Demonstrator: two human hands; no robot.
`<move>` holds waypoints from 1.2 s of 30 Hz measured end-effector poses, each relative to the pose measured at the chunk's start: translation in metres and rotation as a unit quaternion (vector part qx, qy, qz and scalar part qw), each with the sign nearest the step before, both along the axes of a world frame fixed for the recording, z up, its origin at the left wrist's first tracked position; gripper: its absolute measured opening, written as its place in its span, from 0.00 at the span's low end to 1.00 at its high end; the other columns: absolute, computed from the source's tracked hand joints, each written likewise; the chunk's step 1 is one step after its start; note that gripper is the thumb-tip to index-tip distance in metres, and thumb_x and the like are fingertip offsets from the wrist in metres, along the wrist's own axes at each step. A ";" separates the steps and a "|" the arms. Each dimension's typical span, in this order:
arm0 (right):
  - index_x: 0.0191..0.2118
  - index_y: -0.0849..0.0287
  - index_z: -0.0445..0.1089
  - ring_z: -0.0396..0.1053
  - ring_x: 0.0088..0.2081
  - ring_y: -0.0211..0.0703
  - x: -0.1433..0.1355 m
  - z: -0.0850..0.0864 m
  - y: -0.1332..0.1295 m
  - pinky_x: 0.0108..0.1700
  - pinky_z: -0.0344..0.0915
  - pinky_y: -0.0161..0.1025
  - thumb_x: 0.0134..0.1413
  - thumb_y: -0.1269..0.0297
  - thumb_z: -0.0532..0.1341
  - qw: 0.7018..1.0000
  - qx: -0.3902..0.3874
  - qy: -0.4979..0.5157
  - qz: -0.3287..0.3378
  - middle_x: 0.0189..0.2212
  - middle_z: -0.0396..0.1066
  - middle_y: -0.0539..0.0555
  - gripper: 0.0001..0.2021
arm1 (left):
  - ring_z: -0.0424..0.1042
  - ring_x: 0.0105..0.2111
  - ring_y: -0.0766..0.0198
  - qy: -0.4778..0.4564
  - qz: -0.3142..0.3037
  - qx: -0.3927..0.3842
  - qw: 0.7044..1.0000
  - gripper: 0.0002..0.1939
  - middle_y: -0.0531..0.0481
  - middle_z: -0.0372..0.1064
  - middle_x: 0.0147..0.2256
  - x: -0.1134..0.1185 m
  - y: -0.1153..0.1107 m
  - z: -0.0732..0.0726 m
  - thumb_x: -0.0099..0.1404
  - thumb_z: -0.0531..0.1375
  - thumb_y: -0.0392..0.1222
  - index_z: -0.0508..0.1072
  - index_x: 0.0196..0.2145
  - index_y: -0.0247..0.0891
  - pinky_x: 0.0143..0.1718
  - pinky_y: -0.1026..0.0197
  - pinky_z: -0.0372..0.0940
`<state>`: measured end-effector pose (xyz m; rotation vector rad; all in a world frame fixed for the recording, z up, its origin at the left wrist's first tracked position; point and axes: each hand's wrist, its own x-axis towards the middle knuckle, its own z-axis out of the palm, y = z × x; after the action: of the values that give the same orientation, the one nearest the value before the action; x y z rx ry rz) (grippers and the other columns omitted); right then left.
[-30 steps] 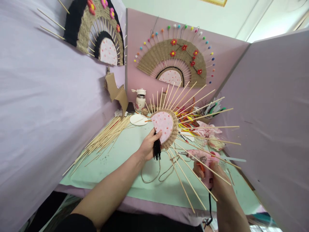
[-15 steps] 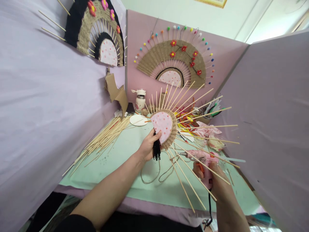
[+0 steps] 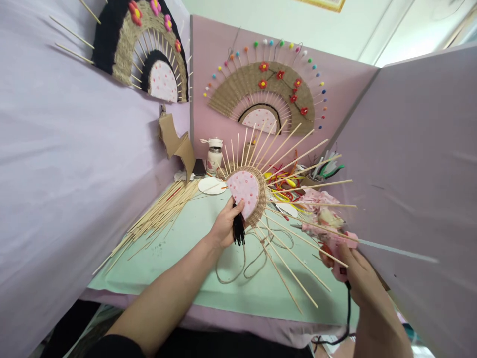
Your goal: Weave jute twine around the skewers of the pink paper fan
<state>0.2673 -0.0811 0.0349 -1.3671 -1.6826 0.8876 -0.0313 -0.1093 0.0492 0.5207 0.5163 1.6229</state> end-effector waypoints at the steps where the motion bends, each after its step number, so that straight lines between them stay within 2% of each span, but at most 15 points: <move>1: 0.27 0.57 0.69 0.62 0.21 0.42 0.007 -0.001 0.006 0.22 0.56 0.38 0.55 0.40 0.51 0.997 -0.001 -0.060 -0.039 0.22 0.69 0.55 0.24 | 0.76 0.39 0.62 -0.003 0.000 -0.001 1.000 0.19 0.47 0.75 0.44 0.000 0.000 0.000 0.60 0.63 0.36 0.68 0.49 0.41 0.40 0.61 0.73; 4: 0.36 0.58 0.69 0.70 0.30 0.52 0.020 -0.010 0.020 0.30 0.62 0.43 0.56 0.45 0.50 0.956 -0.006 -0.272 -0.109 0.31 0.74 0.61 0.21 | 0.77 0.40 0.63 -0.013 0.008 -0.007 1.000 0.21 0.47 0.75 0.44 -0.001 0.001 -0.001 0.60 0.62 0.35 0.67 0.51 0.42 0.40 0.62 0.73; 7: 0.38 0.62 0.69 0.72 0.38 0.60 0.023 -0.029 0.031 0.38 0.63 0.47 0.56 0.52 0.51 0.897 -0.018 -0.435 -0.075 0.36 0.74 0.67 0.18 | 0.77 0.40 0.63 -0.019 0.016 -0.014 1.000 0.23 0.48 0.75 0.45 -0.002 0.003 -0.003 0.60 0.63 0.35 0.67 0.53 0.44 0.39 0.64 0.73; 10: 0.40 0.64 0.70 0.72 0.42 0.61 0.026 -0.046 0.037 0.42 0.63 0.48 0.53 0.59 0.56 0.861 -0.011 -0.508 -0.031 0.40 0.74 0.68 0.15 | 0.77 0.39 0.63 -0.015 0.024 -0.024 0.999 0.24 0.48 0.75 0.44 -0.002 0.004 -0.003 0.60 0.63 0.37 0.67 0.54 0.44 0.38 0.65 0.73; 13: 0.43 0.64 0.70 0.72 0.43 0.63 0.031 -0.047 0.035 0.43 0.64 0.51 0.52 0.57 0.57 0.850 -0.003 -0.525 -0.041 0.41 0.74 0.68 0.17 | 0.77 0.38 0.63 -0.010 0.032 -0.028 0.999 0.24 0.49 0.75 0.44 -0.001 0.003 -0.002 0.59 0.63 0.37 0.67 0.53 0.45 0.36 0.66 0.73; 16: 0.48 0.64 0.69 0.68 0.49 0.66 0.026 -0.031 0.021 0.47 0.64 0.55 0.53 0.50 0.57 0.879 0.113 -0.457 -0.069 0.46 0.71 0.70 0.24 | 0.77 0.37 0.64 0.001 0.035 -0.025 0.999 0.24 0.49 0.75 0.44 0.000 0.003 -0.002 0.58 0.64 0.37 0.68 0.52 0.45 0.34 0.66 0.72; 18: 0.51 0.59 0.67 0.67 0.52 0.61 0.006 -0.016 0.006 0.51 0.63 0.54 0.56 0.49 0.56 0.926 0.172 -0.336 -0.032 0.49 0.70 0.66 0.23 | 0.76 0.36 0.64 0.016 0.034 -0.022 0.999 0.24 0.49 0.75 0.45 0.002 0.002 -0.002 0.58 0.65 0.38 0.68 0.52 0.45 0.33 0.67 0.72; 21: 0.58 0.51 0.61 0.63 0.57 0.55 -0.044 -0.003 -0.014 0.58 0.60 0.53 0.57 0.50 0.57 0.972 0.125 -0.153 0.124 0.57 0.66 0.59 0.25 | 0.76 0.33 0.66 0.047 0.033 -0.024 0.998 0.24 0.49 0.74 0.46 0.003 0.001 -0.004 0.57 0.65 0.40 0.68 0.52 0.46 0.28 0.69 0.70; 23: 0.62 0.48 0.56 0.57 0.62 0.53 -0.080 -0.003 -0.021 0.61 0.55 0.51 0.55 0.53 0.60 0.968 0.068 -0.060 0.234 0.62 0.59 0.55 0.29 | 0.75 0.30 0.67 0.064 0.035 -0.025 0.997 0.24 0.49 0.74 0.46 0.004 0.001 -0.005 0.57 0.65 0.41 0.68 0.52 0.46 0.25 0.70 0.68; 24: 0.62 0.48 0.56 0.56 0.63 0.53 -0.095 -0.006 -0.022 0.62 0.55 0.51 0.52 0.54 0.63 0.964 0.056 -0.013 0.261 0.62 0.59 0.55 0.32 | 0.75 0.29 0.67 0.069 0.036 -0.023 0.997 0.24 0.49 0.74 0.46 0.004 0.001 -0.004 0.57 0.65 0.41 0.68 0.52 0.46 0.24 0.70 0.67; 26: 0.60 0.49 0.60 0.63 0.57 0.54 -0.114 -0.012 -0.022 0.58 0.59 0.49 0.49 0.56 0.66 0.950 0.002 0.030 0.311 0.55 0.67 0.56 0.31 | 0.75 0.30 0.67 0.066 0.041 -0.015 0.997 0.25 0.49 0.75 0.45 0.003 0.000 -0.002 0.58 0.64 0.40 0.67 0.53 0.45 0.25 0.69 0.68; 28: 0.53 0.51 0.66 0.72 0.42 0.50 -0.116 -0.017 -0.019 0.46 0.68 0.45 0.51 0.56 0.64 0.934 -0.082 0.037 0.346 0.38 0.74 0.54 0.23 | 0.75 0.32 0.66 0.055 0.049 -0.007 0.997 0.26 0.49 0.75 0.44 0.002 0.001 0.001 0.58 0.63 0.38 0.66 0.54 0.44 0.29 0.68 0.69; 31: 0.41 0.54 0.72 0.64 0.23 0.39 -0.095 -0.017 -0.013 0.26 0.63 0.36 0.53 0.54 0.62 0.932 -0.157 0.021 0.326 0.20 0.66 0.47 0.13 | 0.75 0.34 0.65 0.035 0.068 -0.001 0.997 0.28 0.50 0.76 0.43 -0.001 0.002 0.003 0.57 0.62 0.35 0.65 0.56 0.42 0.33 0.66 0.70; 33: 0.35 0.56 0.72 0.60 0.20 0.36 -0.077 -0.012 -0.010 0.23 0.57 0.33 0.52 0.53 0.63 0.946 -0.157 0.019 0.284 0.19 0.63 0.46 0.12 | 0.76 0.34 0.65 0.026 0.078 -0.002 0.997 0.29 0.50 0.76 0.43 -0.003 0.003 0.003 0.57 0.61 0.34 0.64 0.57 0.42 0.34 0.66 0.69; 36: 0.34 0.57 0.72 0.66 0.27 0.39 -0.065 -0.004 -0.009 0.30 0.63 0.35 0.50 0.53 0.65 0.963 -0.127 0.065 0.229 0.25 0.69 0.48 0.12 | 0.76 0.37 0.63 0.022 0.080 -0.002 0.997 0.30 0.49 0.76 0.43 -0.004 0.004 0.002 0.57 0.60 0.34 0.63 0.58 0.42 0.39 0.63 0.69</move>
<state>0.2019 -0.0904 0.0314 -1.0592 -1.8622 1.4679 -0.0354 -0.1051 0.0509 0.5248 0.6069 1.7650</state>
